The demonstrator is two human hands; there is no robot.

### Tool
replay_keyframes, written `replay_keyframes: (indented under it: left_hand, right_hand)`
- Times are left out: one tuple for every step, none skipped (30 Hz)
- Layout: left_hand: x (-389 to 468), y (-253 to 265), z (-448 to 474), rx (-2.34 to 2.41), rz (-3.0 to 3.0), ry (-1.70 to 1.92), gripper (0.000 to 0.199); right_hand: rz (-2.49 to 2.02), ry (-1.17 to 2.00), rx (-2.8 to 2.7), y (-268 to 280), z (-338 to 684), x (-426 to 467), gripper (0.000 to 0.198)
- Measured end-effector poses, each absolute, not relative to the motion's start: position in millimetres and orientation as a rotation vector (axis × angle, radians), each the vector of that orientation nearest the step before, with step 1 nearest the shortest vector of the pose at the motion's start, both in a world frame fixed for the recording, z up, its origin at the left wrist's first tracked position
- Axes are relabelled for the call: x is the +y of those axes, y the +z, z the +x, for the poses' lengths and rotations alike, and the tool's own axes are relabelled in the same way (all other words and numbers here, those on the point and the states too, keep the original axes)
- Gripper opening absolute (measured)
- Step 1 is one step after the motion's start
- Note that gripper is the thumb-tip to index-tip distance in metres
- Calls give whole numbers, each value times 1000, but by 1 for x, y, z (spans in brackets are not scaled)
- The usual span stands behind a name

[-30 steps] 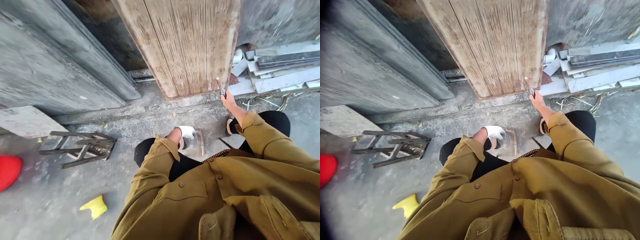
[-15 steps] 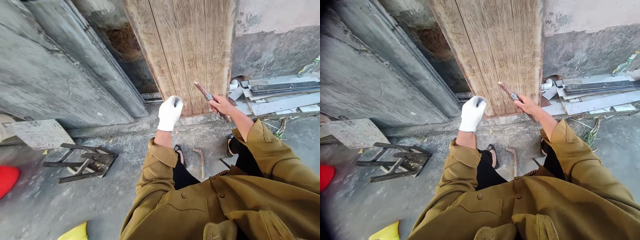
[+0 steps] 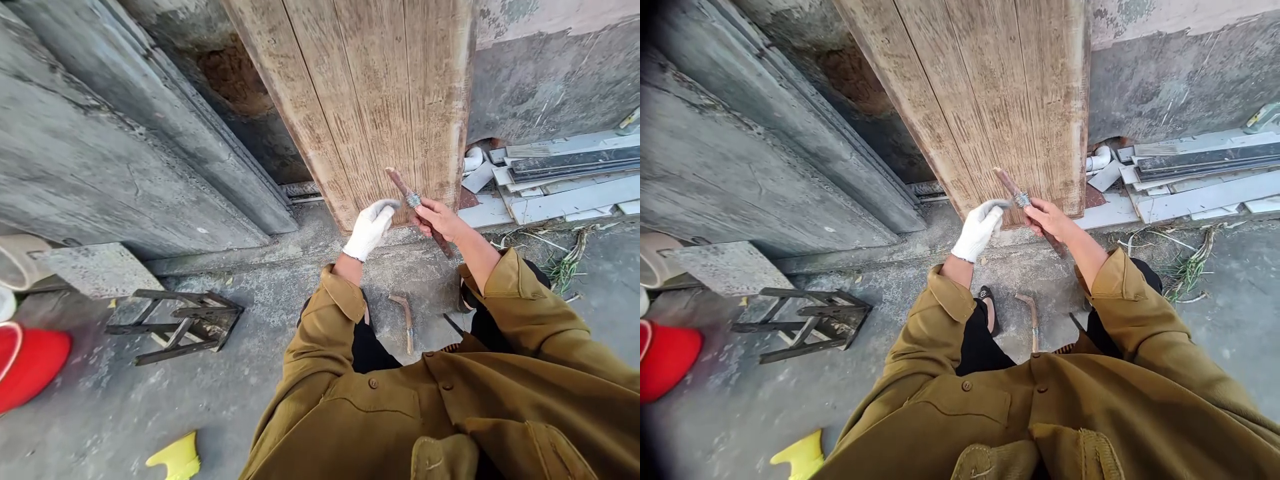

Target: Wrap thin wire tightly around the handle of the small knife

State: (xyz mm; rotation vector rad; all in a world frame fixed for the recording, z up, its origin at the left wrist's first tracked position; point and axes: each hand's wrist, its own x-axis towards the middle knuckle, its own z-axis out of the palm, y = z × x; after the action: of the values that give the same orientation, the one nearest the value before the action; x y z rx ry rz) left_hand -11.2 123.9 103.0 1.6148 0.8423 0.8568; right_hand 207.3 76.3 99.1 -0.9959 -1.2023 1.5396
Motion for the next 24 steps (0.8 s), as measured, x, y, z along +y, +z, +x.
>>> replay_keyframes:
  left_hand:
    - [117,105,-15,826,1631,834,56]
    - [111,107,-19,796,1668,794,55]
    - [106,109,-23,763,1712,763,55]
    - [102,109,-27,745,1754,732,55]
    - [99,108,-30,758,1789,707,55]
    - [97,106,-33,799,1835,680,54]
    - [96,103,-34,861,1903,632,51]
    - [95,99,-33,939,2003,550,47]
    - [94,94,-32,1019,2130,424,43]
    - [93,89,-30,1083,2268,252,39]
    - [93,85,-28,1116,2392,51,37]
    - [93,80,-26,1119,2483,-149,37]
    - [93,77,-25,1104,2538,-323,38]
    - [95,74,-25,1081,2561,-457,39]
    - [98,72,-26,1067,2563,-550,40]
    - [101,71,-27,1076,2554,-608,41]
    - [106,70,-29,1123,2537,-639,42]
    - [111,70,-32,1184,2517,-650,43]
    - [116,69,-34,1252,2497,-648,45]
    - [121,69,-36,1324,2467,-638,46]
    - [125,69,-37,1374,2436,-619,47]
    - [127,69,-38,1395,2409,-593,48]
    - [129,69,-38,1392,2385,-556,48]
    - [129,70,-37,1369,2369,-499,49]
  right_hand:
    - [-994,1573,-1135,100,210,76,56]
    - [-992,1601,-1070,101,212,75,56]
    - [-995,1621,-1011,103,215,75,55]
    - [-1002,1632,-956,104,218,76,53]
    - [-1012,1635,-905,106,221,76,51]
    - [-1019,1632,-855,107,224,77,48]
    - [-1017,1628,-808,108,228,78,45]
    - [-1005,1625,-765,109,233,79,42]
    - [-985,1629,-731,110,239,80,40]
    - [-964,1635,-708,111,245,81,38]
    - [-945,1639,-696,111,251,81,38]
    - [-933,1638,-695,110,258,81,40]
    - [-931,1634,-704,110,265,81,42]
    - [-935,1629,-719,109,271,80,46]
    - [-944,1625,-738,108,276,79,51]
    - [-954,1624,-758,107,281,77,55]
    - [-964,1626,-779,106,284,75,57]
    - [-971,1628,-802,106,286,73,57]
    - [-976,1627,-827,106,286,72,54]
    - [-981,1629,-856,107,285,70,51]
    - [-991,1638,-890,108,283,68,48]
    - [-1006,1652,-925,109,279,67,45]
    - [-1026,1670,-956,109,275,65,43]
    - [-1049,1690,-980,110,270,65,43]
